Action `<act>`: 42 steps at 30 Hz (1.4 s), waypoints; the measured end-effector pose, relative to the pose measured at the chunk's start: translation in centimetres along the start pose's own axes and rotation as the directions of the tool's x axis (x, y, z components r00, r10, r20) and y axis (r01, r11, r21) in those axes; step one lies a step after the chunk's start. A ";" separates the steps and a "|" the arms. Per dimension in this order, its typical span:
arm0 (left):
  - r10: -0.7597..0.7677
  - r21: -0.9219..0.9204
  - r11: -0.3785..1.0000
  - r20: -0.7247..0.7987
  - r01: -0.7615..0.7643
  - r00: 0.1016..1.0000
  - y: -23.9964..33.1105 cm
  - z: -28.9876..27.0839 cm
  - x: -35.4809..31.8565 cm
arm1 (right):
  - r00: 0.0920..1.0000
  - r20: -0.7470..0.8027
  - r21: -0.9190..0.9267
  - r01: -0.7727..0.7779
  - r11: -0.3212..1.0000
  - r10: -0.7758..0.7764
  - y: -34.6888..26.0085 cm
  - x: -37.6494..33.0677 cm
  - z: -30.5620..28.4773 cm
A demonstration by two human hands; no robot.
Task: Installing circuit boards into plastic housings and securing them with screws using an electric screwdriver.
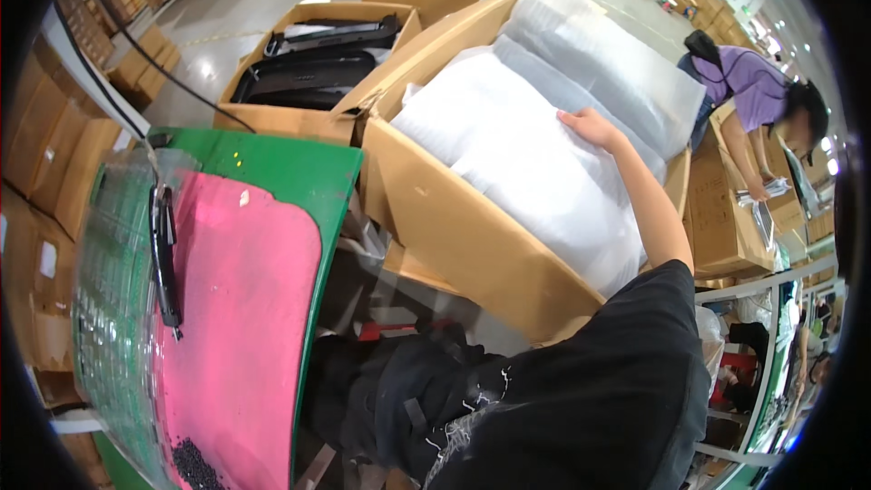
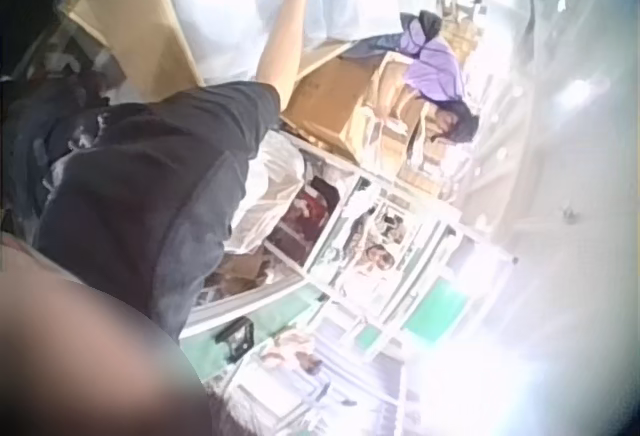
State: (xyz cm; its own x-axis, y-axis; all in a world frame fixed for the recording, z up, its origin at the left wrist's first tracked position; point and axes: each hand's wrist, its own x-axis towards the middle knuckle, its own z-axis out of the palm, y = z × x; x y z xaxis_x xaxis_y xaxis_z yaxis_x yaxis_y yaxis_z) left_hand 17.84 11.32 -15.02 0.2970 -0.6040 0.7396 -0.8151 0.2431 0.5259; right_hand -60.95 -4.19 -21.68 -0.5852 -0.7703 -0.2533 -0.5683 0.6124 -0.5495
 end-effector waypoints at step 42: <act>0.031 -0.760 0.649 0.052 0.020 0.998 7.1 13.2 -3.4 | 0.318 0.011 0.723 0.653 0.228 -0.948 -38.4 -29.3 4.1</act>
State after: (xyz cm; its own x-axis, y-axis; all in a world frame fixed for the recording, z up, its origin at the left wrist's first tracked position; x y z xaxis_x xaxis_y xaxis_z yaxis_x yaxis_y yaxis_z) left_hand 4.48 5.05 -19.40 0.2450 -0.6350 0.7327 -0.1455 0.7231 0.6753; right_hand -19.63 -5.87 3.61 0.3589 -0.8277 0.4314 -0.0931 -0.4917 -0.8658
